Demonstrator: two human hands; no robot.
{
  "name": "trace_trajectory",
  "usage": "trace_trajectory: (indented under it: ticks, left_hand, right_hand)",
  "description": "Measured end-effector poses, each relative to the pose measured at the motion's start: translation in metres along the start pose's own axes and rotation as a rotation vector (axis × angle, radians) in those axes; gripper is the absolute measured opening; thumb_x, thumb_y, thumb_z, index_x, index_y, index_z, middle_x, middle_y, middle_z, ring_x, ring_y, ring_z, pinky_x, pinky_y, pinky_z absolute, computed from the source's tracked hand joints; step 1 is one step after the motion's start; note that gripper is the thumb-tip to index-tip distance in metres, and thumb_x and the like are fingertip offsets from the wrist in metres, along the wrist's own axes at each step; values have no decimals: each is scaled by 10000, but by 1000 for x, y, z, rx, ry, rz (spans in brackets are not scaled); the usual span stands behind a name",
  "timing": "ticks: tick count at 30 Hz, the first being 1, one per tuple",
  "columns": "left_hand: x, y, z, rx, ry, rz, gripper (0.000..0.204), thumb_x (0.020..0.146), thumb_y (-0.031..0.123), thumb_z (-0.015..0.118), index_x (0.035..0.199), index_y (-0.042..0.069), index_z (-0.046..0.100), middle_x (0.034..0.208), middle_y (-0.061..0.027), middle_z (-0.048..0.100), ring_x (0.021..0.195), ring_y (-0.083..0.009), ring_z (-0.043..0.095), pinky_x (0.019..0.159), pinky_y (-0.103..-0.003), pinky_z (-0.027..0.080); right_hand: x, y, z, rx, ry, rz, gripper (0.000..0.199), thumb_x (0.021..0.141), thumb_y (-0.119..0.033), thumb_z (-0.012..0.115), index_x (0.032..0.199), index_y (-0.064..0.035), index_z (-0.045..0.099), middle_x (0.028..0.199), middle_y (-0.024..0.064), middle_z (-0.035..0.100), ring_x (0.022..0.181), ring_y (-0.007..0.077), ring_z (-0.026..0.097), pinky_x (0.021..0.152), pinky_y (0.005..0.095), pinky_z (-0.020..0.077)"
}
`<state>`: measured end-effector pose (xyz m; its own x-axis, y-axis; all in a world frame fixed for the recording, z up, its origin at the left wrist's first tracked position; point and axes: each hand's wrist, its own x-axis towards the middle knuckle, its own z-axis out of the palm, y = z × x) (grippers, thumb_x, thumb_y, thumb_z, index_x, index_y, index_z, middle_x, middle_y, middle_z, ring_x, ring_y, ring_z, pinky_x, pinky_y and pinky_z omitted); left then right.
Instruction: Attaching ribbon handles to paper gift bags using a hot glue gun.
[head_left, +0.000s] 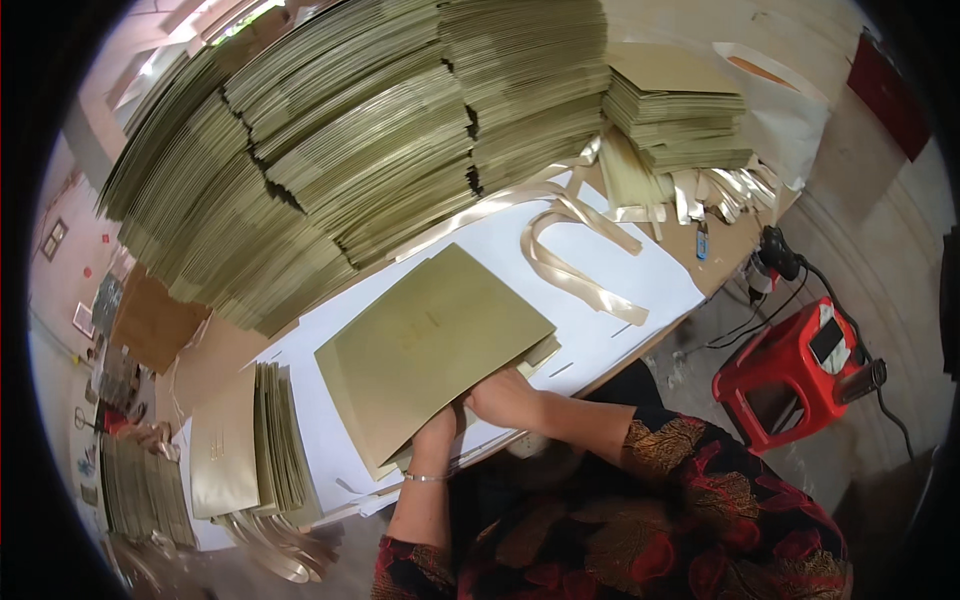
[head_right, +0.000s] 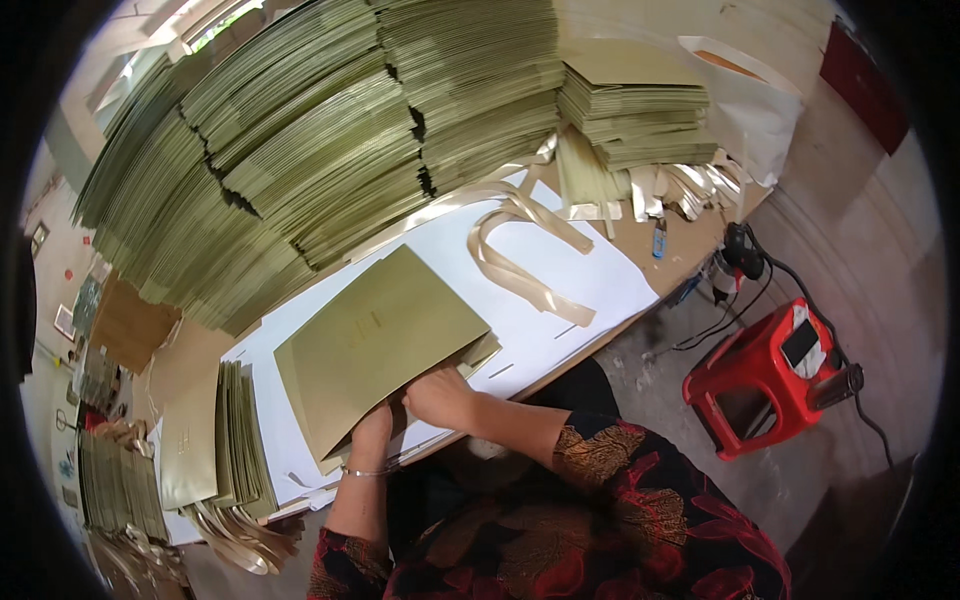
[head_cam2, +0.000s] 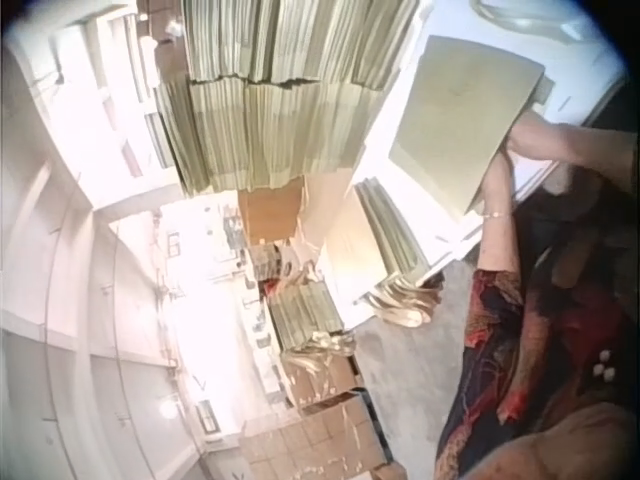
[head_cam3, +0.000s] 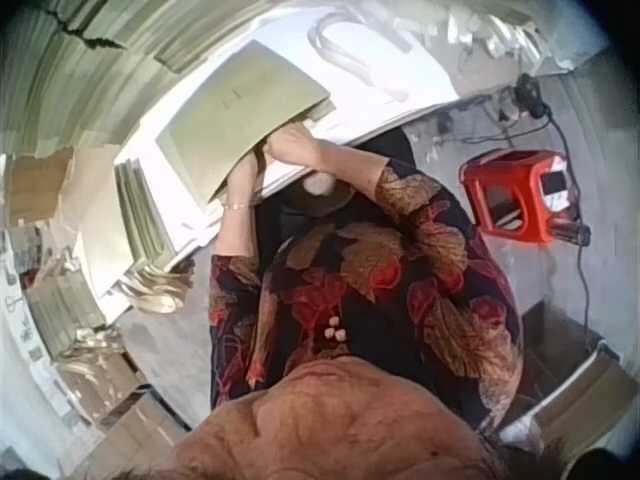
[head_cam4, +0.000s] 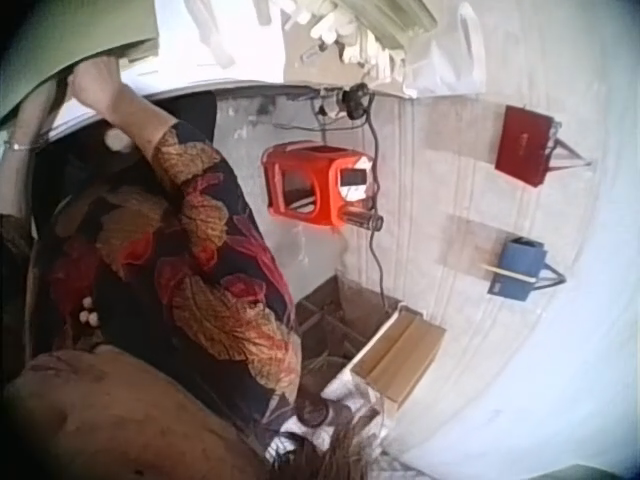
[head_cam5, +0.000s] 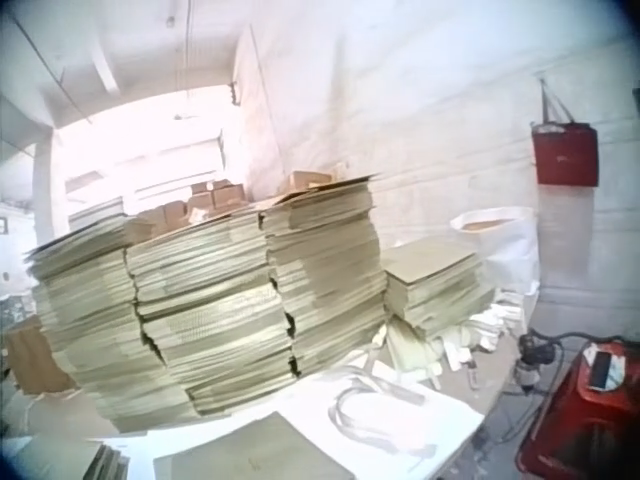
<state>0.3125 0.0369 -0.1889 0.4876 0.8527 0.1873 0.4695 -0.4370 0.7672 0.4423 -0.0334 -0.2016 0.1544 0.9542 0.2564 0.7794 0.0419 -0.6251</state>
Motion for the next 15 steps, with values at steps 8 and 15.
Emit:
trace_trajectory:
  ticks: [8,15]
  left_hand:
    - [-3,-54,-70,-911,318,-669,470,925,396,594,1258,66,552,1165,-119,617,1028,-260,635,782,-384,556]
    - [-34,18,-80,590,-320,186,703,699,269,761,1318,47,511,1263,-234,554,1150,-400,539,993,-422,441]
  right_hand:
    - [23,69,-47,280,443,-39,365,841,-164,567,1187,-51,600,1168,199,618,1082,382,573,934,437,455]
    - [72,64,-60,35,-67,81,270,796,-112,551,995,19,677,941,287,649,875,427,633,806,470,503]
